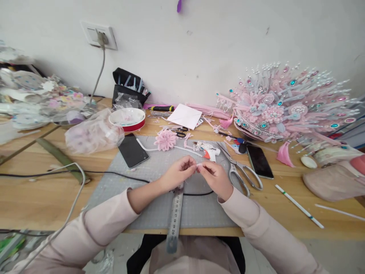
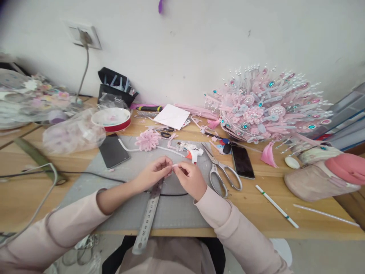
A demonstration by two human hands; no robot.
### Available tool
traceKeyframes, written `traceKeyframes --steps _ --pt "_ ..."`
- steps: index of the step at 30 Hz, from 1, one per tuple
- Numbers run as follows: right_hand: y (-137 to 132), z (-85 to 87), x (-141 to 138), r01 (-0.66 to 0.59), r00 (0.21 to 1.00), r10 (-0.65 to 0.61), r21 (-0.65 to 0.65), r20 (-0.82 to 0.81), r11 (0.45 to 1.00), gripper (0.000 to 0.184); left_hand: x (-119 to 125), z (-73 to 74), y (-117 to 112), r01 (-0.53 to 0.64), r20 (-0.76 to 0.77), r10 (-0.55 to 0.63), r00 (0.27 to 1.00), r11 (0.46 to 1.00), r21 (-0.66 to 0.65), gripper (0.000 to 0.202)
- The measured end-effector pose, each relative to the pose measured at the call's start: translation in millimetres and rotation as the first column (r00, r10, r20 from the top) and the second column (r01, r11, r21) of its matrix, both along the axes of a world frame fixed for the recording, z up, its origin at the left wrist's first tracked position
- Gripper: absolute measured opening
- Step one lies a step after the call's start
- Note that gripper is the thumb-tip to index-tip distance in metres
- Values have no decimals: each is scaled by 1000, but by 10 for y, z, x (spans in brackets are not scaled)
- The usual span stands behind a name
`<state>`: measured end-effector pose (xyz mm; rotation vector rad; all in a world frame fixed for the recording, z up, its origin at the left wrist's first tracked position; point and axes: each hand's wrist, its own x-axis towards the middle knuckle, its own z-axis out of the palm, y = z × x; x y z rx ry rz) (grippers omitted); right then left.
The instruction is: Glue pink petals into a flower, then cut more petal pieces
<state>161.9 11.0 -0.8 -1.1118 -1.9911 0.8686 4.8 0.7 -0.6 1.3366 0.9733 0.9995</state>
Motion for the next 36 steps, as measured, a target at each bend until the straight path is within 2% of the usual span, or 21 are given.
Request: traceKeyframes --steps 4,10,14,19,21,24,26,29,32,36 --pt "10 -3 8 17 1000 -17 21 25 1000 25 9 9 -14 -19 25 20 999 999 -40 24" --pt "14 34 14 -26 993 11 128 115 991 23 1 37 -18 -14 27 16 1000 997 -75 24" --pt "4 20 5 25 995 -35 100 94 995 12 -12 15 -12 -7 -31 5 999 998 -61 20" --pt "0 15 18 -85 994 78 94 77 992 15 -22 5 -27 42 -101 -41 994 999 0 12" --pt "-3 36 19 -111 993 110 36 43 993 19 -26 17 -36 60 -132 -55 990 998 34 10" --pt "-7 69 4 -111 992 99 -193 -74 975 22 -39 41 -42 75 -206 -49 977 990 123 7" --pt "-10 81 -16 -119 983 51 -400 -177 909 22 -52 52 -41 94 -268 -38 963 975 199 8" --pt "-17 83 -44 -148 949 -76 -644 -306 751 21 -72 49 -33 148 -356 -36 934 945 293 8" --pt "-20 82 -57 -203 909 -179 -775 -376 598 20 -86 28 -20 226 -446 -43 894 903 366 9" --pt "4 86 -38 -313 868 -256 -869 -425 382 16 -109 12 -11 341 -588 8 809 808 480 11"
